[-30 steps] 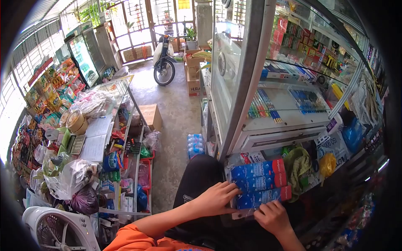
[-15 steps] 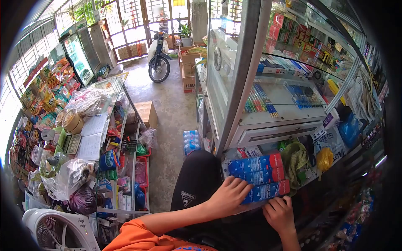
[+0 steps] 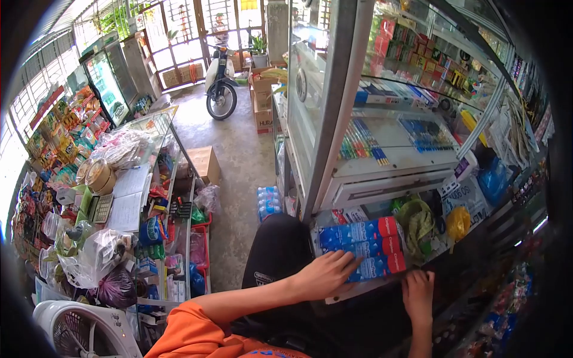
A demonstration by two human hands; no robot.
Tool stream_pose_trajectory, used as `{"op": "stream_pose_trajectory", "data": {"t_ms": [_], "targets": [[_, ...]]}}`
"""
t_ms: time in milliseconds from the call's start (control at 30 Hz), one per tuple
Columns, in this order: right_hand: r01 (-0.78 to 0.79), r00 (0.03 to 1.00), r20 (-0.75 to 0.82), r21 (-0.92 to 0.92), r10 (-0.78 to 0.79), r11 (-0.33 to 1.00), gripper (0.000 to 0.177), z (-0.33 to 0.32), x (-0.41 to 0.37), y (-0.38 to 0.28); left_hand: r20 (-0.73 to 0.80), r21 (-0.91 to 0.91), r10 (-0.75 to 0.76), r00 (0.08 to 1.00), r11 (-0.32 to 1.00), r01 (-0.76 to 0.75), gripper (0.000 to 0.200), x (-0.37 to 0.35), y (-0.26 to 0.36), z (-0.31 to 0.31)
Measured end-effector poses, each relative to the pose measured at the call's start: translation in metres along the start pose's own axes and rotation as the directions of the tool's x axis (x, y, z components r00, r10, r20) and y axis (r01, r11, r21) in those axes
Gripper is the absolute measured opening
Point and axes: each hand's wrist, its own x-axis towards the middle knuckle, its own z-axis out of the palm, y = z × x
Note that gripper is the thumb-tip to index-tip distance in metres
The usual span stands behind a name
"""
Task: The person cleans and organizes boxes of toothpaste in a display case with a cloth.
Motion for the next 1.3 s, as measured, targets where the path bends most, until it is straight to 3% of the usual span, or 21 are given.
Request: {"op": "stream_pose_trajectory", "data": {"t_ms": [100, 233, 300, 333, 400, 433, 467, 533, 567, 633, 700, 800, 867, 933, 967, 1033, 1067, 1167, 1200, 1267, 1300], "targets": [[-0.053, 0.998, -0.035, 0.094, 0.056, 0.994, 0.006, 0.008, 0.007, 0.005, -0.105, -0.102, -0.049, 0.993, 0.994, 0.038, 0.065, -0.003, -0.003, -0.016], [-0.071, 0.997, 0.002, 0.156, 0.071, 0.985, 0.006, -0.003, 0.016, -0.001, -0.107, -0.275, -0.157, 0.982, 0.954, 0.122, 0.065, -0.001, -0.005, -0.052], [-0.031, 0.995, 0.099, 0.201, 0.011, 0.979, 0.018, -0.027, 0.021, -0.003, -0.099, -0.445, -0.236, 0.967, 0.879, 0.169, 0.064, -0.001, -0.008, -0.064], [-0.022, 0.996, 0.091, 0.204, 0.003, 0.979, 0.018, -0.036, 0.026, -0.010, -0.104, -0.437, -0.238, 0.966, 0.883, 0.170, 0.064, 0.001, -0.007, -0.067], [0.033, 0.976, -0.219, 0.068, -0.017, 0.997, 0.025, -0.056, 0.033, -0.031, -0.027, -0.690, -0.333, 0.942, 0.689, 0.223, 0.062, 0.006, -0.005, -0.067], [0.057, 0.970, -0.243, 0.167, -0.015, 0.984, 0.046, -0.063, 0.035, -0.037, -0.049, -0.714, -0.307, 0.950, 0.676, 0.182, 0.062, 0.009, -0.006, -0.063], [0.048, 0.970, -0.243, 0.164, -0.007, 0.985, 0.046, -0.067, 0.039, -0.048, -0.047, -0.716, -0.300, 0.953, 0.675, 0.177, 0.062, 0.014, -0.004, -0.059], [0.058, 0.969, -0.222, 0.635, 0.110, 0.771, 0.070, -0.073, 0.047, -0.075, -0.103, -0.828, -0.344, 0.933, 0.549, 0.111, 0.061, 0.026, 0.003, -0.047], [0.051, 0.968, -0.222, 0.632, 0.117, 0.773, 0.070, -0.071, 0.050, -0.084, -0.143, -0.822, -0.316, 0.938, 0.566, 0.066, 0.063, 0.033, 0.005, -0.041], [0.063, 0.980, -0.181, 0.689, 0.088, 0.722, 0.092, -0.059, 0.061, -0.097, -0.136, -0.855, -0.323, 0.936, 0.515, 0.053, 0.064, 0.043, 0.006, -0.033], [0.075, 0.975, -0.209, 0.642, 0.080, 0.763, 0.095, -0.048, 0.071, -0.096, -0.085, -0.871, -0.355, 0.931, 0.480, 0.104, 0.067, 0.049, 0.002, -0.026], [0.152, 0.962, -0.273, 0.490, -0.015, 0.859, 0.100, -0.038, 0.075, -0.088, 0.111, -0.961, -0.540, 0.834, 0.157, 0.229, 0.063, 0.056, -0.008, -0.004], [0.079, 0.968, -0.244, 0.519, 0.059, 0.851, 0.093, -0.047, 0.077, -0.089, 0.103, -0.940, -0.596, 0.797, 0.203, 0.273, 0.050, 0.066, -0.002, -0.015], [0.231, 0.960, -0.238, 0.388, -0.145, 0.892, 0.076, -0.047, 0.076, -0.079, 0.065, -0.964, -0.640, 0.765, 0.157, 0.213, 0.042, 0.069, -0.007, -0.008], [0.174, 0.950, -0.307, 0.376, -0.055, 0.910, 0.053, -0.056, 0.077, -0.076, 0.059, -0.981, -0.654, 0.755, 0.100, 0.164, 0.044, 0.073, -0.007, -0.007], [0.039, 0.922, -0.382, 0.245, 0.059, 0.969, 0.039, -0.051, 0.085, -0.046, 0.122, -0.975, -0.664, 0.738, 0.059, 0.215, 0.053, 0.078, -0.012, -0.005], [-0.130, 0.896, -0.400, 0.179, 0.193, 0.975, 0.030, -0.050, 0.093, -0.033, 0.144, -0.975, -0.666, 0.732, 0.033, 0.222, 0.059, 0.081, -0.015, -0.005], [-0.551, 0.806, -0.319, -0.098, 0.499, 0.828, 0.048, -0.019, 0.116, 0.028, 0.204, -0.970, -0.630, 0.749, -0.029, 0.240, 0.063, 0.088, -0.026, 0.002], [-0.548, 0.806, -0.324, -0.094, 0.494, 0.831, 0.048, -0.009, 0.122, 0.041, 0.196, -0.971, -0.632, 0.749, -0.022, 0.236, 0.063, 0.094, -0.028, 0.003], [-0.443, 0.896, -0.008, 0.068, 0.445, 0.894, 0.052, 0.005, 0.131, 0.060, 0.241, -0.967, -0.570, 0.785, -0.209, 0.145, 0.065, 0.111, -0.029, 0.007], [-0.439, 0.897, -0.012, 0.074, 0.441, 0.895, 0.052, 0.008, 0.134, 0.068, 0.284, -0.949, -0.523, 0.803, -0.273, 0.158, 0.067, 0.123, -0.026, 0.003]]}}
